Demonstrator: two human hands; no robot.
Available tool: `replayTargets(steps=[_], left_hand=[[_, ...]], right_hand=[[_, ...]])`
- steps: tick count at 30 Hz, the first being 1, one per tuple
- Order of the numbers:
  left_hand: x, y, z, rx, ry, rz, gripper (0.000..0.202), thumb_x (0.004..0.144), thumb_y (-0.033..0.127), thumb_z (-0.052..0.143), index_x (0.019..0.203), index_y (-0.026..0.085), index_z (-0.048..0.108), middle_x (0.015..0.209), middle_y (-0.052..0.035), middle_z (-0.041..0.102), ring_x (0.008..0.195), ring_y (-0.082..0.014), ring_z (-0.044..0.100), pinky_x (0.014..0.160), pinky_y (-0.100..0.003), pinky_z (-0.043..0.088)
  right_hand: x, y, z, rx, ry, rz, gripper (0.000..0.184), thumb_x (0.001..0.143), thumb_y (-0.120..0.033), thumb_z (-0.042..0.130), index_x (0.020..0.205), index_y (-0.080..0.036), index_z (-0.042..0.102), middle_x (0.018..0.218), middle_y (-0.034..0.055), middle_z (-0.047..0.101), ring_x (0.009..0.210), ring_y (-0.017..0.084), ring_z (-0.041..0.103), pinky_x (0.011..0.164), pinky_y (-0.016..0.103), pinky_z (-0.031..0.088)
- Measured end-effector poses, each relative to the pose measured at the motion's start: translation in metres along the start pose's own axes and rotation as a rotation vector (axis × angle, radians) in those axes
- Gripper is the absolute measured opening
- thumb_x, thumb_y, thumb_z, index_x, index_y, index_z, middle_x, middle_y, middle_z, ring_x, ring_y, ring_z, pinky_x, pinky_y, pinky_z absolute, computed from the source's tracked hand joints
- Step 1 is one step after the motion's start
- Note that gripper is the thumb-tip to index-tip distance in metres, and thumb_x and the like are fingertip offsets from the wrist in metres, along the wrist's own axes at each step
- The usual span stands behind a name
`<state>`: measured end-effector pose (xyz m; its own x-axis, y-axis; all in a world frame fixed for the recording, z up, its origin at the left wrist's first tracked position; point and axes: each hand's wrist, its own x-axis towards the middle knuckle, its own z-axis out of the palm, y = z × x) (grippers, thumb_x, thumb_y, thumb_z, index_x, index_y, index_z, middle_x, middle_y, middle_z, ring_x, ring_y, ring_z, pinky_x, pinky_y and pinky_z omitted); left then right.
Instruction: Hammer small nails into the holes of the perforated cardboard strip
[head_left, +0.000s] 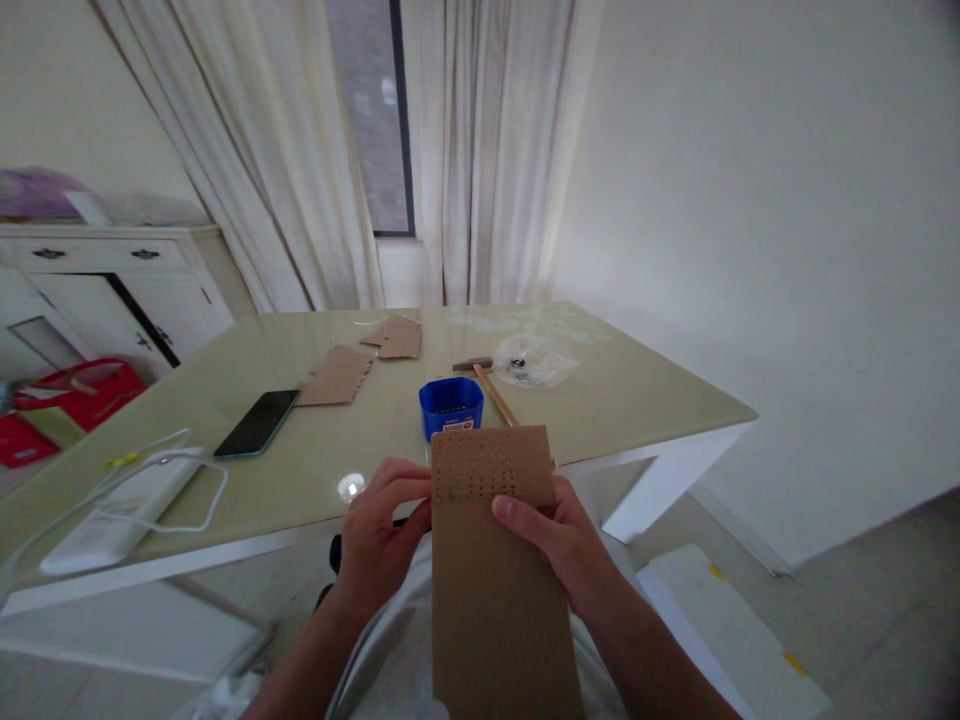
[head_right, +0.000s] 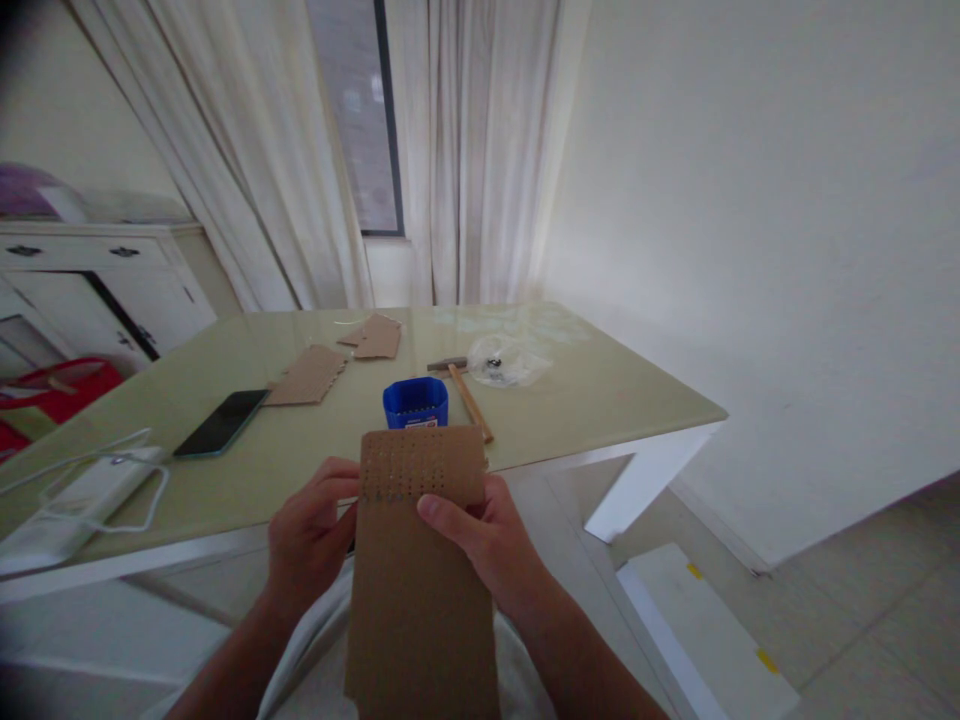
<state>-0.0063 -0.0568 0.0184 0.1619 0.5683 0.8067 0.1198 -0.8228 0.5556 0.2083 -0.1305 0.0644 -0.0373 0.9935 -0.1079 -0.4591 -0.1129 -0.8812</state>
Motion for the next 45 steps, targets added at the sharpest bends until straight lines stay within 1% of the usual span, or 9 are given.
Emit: replayTargets(steps=[13,21,25,28,31,36,41,43,45], left_hand=[[-0.003,0.008,0.005,-0.022,0.034,-0.103,0.018,0.101,0.022,0.078,0.084,0.023,0.077,0.090,-0.0032,0.075,0.081,-0.0171,0.073,0.071,-0.025,0.059],[0.001,0.020,0.000,0.057,0.043,-0.015,0.022,0.104,0.019,0.071,0.083,0.024,0.075,0.085,-0.0011,0.074,0.077,-0.0156,0.071,0.067,-0.025,0.058],[0.006,0.011,-0.014,0.140,-0.079,-0.043,0.010,0.103,0.021,0.074,0.108,0.027,0.081,0.104,-0.0046,0.080,0.093,-0.0183,0.077,0.081,-0.028,0.064],[0.008,0.010,-0.027,0.192,-0.098,-0.074,0.033,0.107,0.024,0.069,0.139,0.028,0.074,0.130,-0.0110,0.076,0.115,-0.0235,0.075,0.100,-0.038,0.065],[0.012,0.014,-0.033,0.250,-0.124,0.028,0.036,0.107,0.029,0.071,0.143,0.029,0.073,0.140,-0.0129,0.072,0.125,-0.0272,0.069,0.103,-0.042,0.063],[0.009,0.027,-0.022,0.284,-0.091,0.213,0.014,0.105,0.020,0.075,0.110,0.029,0.084,0.116,-0.0065,0.081,0.106,-0.0220,0.072,0.091,-0.036,0.062],[0.000,0.036,-0.031,0.176,-0.026,0.303,0.014,0.103,0.022,0.075,0.107,0.034,0.082,0.095,-0.0017,0.083,0.092,-0.0236,0.076,0.084,-0.041,0.065],[0.020,0.015,-0.045,0.301,-0.086,0.114,0.011,0.103,0.034,0.073,0.101,0.031,0.083,0.097,-0.0033,0.084,0.092,-0.0247,0.078,0.085,-0.040,0.064],[0.052,-0.023,-0.060,0.628,-0.159,-0.385,0.021,0.103,0.043,0.069,0.106,0.028,0.082,0.103,-0.0038,0.085,0.095,-0.0243,0.079,0.089,-0.038,0.062]], right_hand=[[-0.006,0.003,-0.001,-0.061,-0.032,-0.038,0.044,0.075,-0.052,0.104,0.100,-0.020,0.086,0.093,0.0062,0.089,0.079,0.023,0.083,0.070,0.030,0.065],[-0.007,0.005,0.001,-0.148,0.043,-0.043,0.054,0.070,-0.062,0.103,0.099,-0.020,0.084,0.091,0.0077,0.087,0.081,0.028,0.083,0.073,0.036,0.067],[-0.005,0.010,0.000,-0.198,0.126,-0.048,0.059,0.069,-0.065,0.102,0.099,-0.019,0.082,0.092,0.0090,0.087,0.082,0.029,0.083,0.071,0.037,0.067],[-0.004,0.013,-0.001,-0.219,0.162,-0.042,0.064,0.067,-0.068,0.102,0.101,-0.019,0.080,0.093,0.0098,0.088,0.083,0.030,0.084,0.071,0.038,0.067],[-0.004,0.016,0.000,-0.220,0.167,-0.037,0.064,0.067,-0.068,0.102,0.102,-0.019,0.080,0.095,0.0104,0.088,0.084,0.031,0.084,0.073,0.040,0.068],[-0.004,0.018,0.002,-0.226,0.156,-0.092,0.059,0.071,-0.067,0.100,0.099,-0.019,0.081,0.090,0.0086,0.086,0.081,0.030,0.082,0.069,0.038,0.067],[0.001,0.018,-0.002,-0.289,0.124,-0.111,0.055,0.074,-0.067,0.099,0.095,-0.018,0.083,0.091,0.0097,0.087,0.085,0.032,0.083,0.075,0.040,0.068],[0.003,0.019,-0.004,-0.256,0.133,-0.088,0.057,0.072,-0.067,0.100,0.096,-0.018,0.083,0.092,0.0105,0.088,0.084,0.032,0.083,0.074,0.041,0.068],[0.005,0.021,-0.005,-0.214,0.145,-0.067,0.059,0.071,-0.066,0.101,0.098,-0.018,0.082,0.093,0.0108,0.088,0.083,0.032,0.084,0.074,0.042,0.068]])
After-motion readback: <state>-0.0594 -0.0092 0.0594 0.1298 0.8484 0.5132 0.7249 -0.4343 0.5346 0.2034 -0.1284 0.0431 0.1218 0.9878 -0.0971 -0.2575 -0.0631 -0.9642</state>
